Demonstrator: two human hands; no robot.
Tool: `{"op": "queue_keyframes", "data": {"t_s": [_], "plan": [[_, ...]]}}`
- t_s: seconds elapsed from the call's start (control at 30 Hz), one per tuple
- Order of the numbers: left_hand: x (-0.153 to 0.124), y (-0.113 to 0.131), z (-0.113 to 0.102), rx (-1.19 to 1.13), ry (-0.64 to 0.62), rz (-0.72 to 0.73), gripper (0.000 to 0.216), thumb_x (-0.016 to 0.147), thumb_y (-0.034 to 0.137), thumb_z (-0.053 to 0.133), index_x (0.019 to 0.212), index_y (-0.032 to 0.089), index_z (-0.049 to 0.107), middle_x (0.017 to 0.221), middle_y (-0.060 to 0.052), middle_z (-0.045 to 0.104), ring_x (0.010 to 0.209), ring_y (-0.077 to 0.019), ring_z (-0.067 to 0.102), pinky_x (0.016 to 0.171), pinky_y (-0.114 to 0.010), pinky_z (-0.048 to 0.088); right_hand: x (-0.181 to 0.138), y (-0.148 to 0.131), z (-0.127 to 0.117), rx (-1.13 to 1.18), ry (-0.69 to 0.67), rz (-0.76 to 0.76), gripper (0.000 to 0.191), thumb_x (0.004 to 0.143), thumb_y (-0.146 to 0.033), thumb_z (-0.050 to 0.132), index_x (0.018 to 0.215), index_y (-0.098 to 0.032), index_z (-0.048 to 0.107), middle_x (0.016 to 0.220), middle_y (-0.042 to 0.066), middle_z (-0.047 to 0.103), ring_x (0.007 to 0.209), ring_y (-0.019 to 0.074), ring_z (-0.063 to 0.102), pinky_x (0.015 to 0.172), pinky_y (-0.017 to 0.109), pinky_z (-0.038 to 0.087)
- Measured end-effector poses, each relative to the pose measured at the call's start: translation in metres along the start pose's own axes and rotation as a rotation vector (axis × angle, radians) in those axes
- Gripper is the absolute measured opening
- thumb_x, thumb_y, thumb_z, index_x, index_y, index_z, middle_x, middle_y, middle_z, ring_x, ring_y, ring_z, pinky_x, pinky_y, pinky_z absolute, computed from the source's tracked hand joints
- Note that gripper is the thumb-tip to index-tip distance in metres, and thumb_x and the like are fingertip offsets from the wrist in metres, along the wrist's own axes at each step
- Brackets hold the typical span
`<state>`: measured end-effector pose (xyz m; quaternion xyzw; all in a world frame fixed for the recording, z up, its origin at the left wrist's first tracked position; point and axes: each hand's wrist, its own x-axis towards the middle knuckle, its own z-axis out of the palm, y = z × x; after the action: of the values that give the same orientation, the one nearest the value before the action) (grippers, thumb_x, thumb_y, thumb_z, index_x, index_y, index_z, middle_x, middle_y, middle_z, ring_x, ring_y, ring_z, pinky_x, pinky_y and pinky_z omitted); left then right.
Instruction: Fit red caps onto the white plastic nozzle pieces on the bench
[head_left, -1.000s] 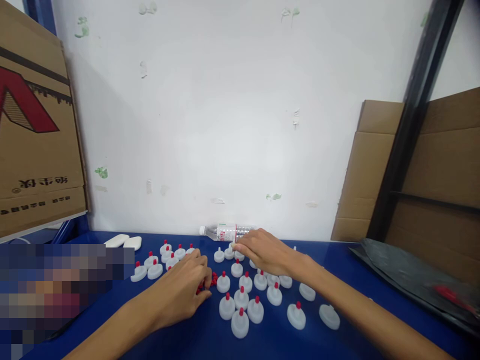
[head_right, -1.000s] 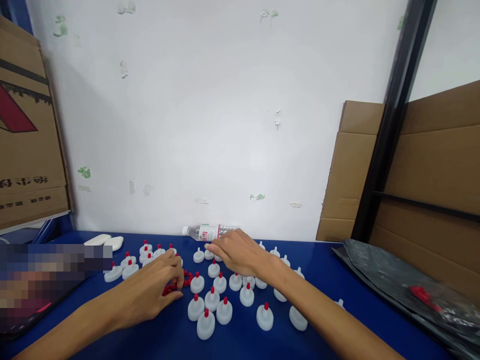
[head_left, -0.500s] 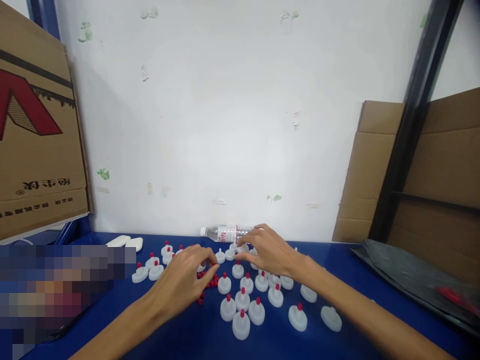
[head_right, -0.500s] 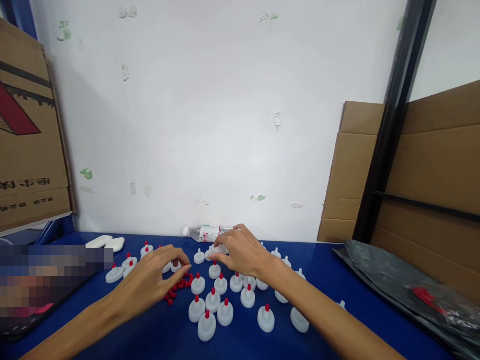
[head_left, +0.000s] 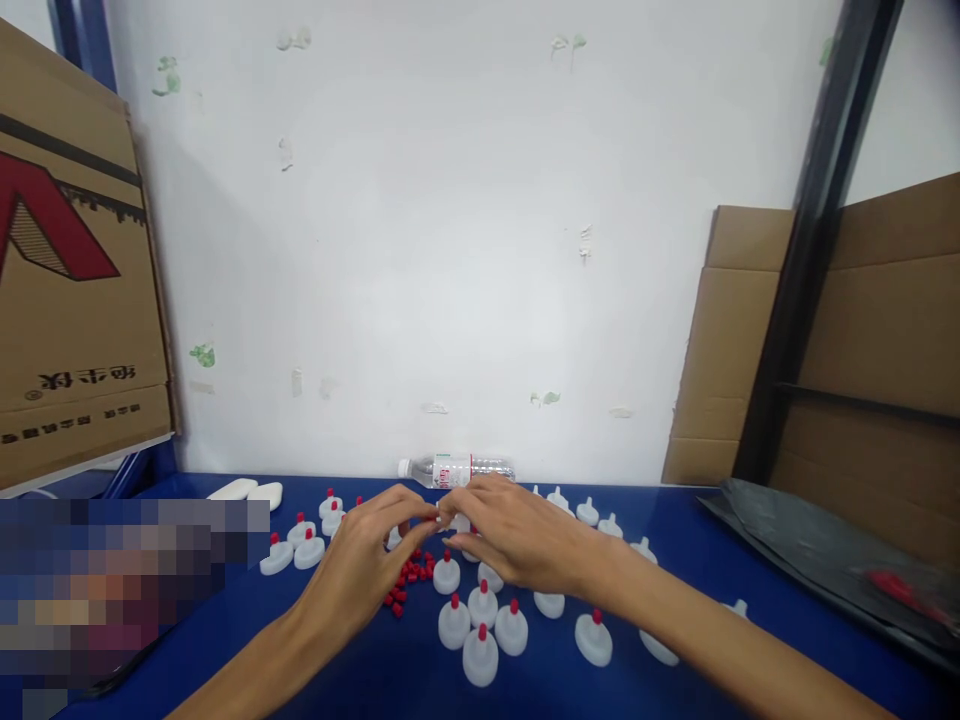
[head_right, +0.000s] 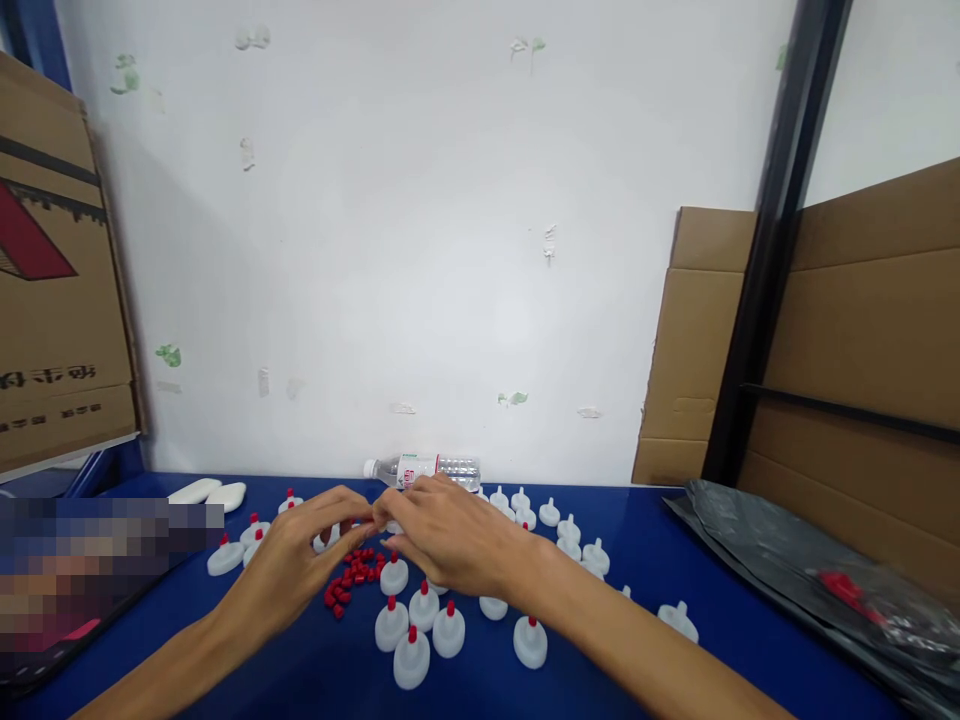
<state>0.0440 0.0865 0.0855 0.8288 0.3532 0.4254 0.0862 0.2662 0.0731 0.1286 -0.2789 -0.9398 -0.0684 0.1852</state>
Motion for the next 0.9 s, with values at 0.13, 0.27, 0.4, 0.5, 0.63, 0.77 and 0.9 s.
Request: {"op": "queue_keyframes", "data": {"t_s": [0.13,0.27,0.4,0.5,0.63,0.77,0.9], "plan": [[0.0,-0.004,0.0,-0.011,0.007,0.004,0.019,0.097,0.027,0.058,0.098,0.023,0.076,0.096,-0.003,0.073,0.083,-0.0179,0.068,0.075,-0.03,0.051,-0.001,0.003,-0.001,0.058,0.039,0.02,0.016,0.103,-0.027,0.054,0.118,-0.02,0.052,0.111,0.008,0.065,0.103,0.0198,0.059,0.092,0.035,0.048],[-0.001,-0.006,0.001,-0.059,0.024,0.035,0.021,0.098,0.029,0.057,0.097,0.024,0.077,0.094,-0.003,0.073,0.08,-0.0173,0.067,0.069,-0.028,0.05,-0.001,0.004,0.002,0.115,0.05,0.038,0.012,0.103,-0.026,0.055,0.113,-0.021,0.049,0.109,0.007,0.063,0.099,0.0191,0.06,0.083,0.032,0.05],[0.0,-0.002,0.0,-0.03,0.056,-0.025,0.021,0.096,0.035,0.061,0.093,0.024,0.078,0.086,-0.001,0.075,0.068,-0.016,0.061,0.063,-0.027,0.045,0.0,0.004,0.006,0.159,0.071,0.036,0.012,0.101,-0.014,0.052,0.101,-0.022,0.044,0.105,0.006,0.062,0.093,0.0173,0.06,0.075,0.027,0.05],[0.001,0.0,-0.002,0.007,0.069,-0.113,0.02,0.092,0.04,0.065,0.09,0.026,0.079,0.079,0.001,0.076,0.062,-0.0156,0.057,0.061,-0.027,0.042,0.0,0.004,0.009,0.166,0.087,0.016,0.016,0.099,-0.009,0.049,0.099,-0.023,0.041,0.111,0.007,0.062,0.097,0.0168,0.06,0.077,0.027,0.051],[0.002,0.0,-0.002,0.005,0.01,-0.159,0.023,0.092,0.041,0.063,0.088,0.026,0.08,0.078,0.002,0.078,0.061,-0.0158,0.057,0.06,-0.027,0.041,0.0,0.005,0.014,0.141,0.093,-0.022,0.02,0.098,-0.003,0.044,0.099,-0.023,0.041,0.115,0.008,0.062,0.104,0.0172,0.059,0.082,0.028,0.053],[0.0,0.002,0.002,-0.029,-0.076,-0.21,0.035,0.097,0.047,0.052,0.09,0.024,0.077,0.071,0.001,0.072,0.059,-0.0163,0.057,0.058,-0.026,0.039,-0.001,0.007,0.018,0.091,0.115,-0.055,0.019,0.1,-0.005,0.039,0.101,-0.023,0.042,0.114,0.009,0.062,0.11,0.019,0.056,0.086,0.031,0.053],[-0.003,0.007,0.006,-0.224,-0.148,-0.244,0.046,0.102,0.05,0.04,0.078,0.02,0.064,0.056,0.003,0.059,0.053,-0.0152,0.057,0.057,-0.026,0.041,-0.001,0.004,0.017,-0.101,0.172,-0.161,0.026,0.098,0.0,0.032,0.101,-0.02,0.047,0.101,0.008,0.062,0.104,0.0201,0.056,0.087,0.033,0.051]]}}
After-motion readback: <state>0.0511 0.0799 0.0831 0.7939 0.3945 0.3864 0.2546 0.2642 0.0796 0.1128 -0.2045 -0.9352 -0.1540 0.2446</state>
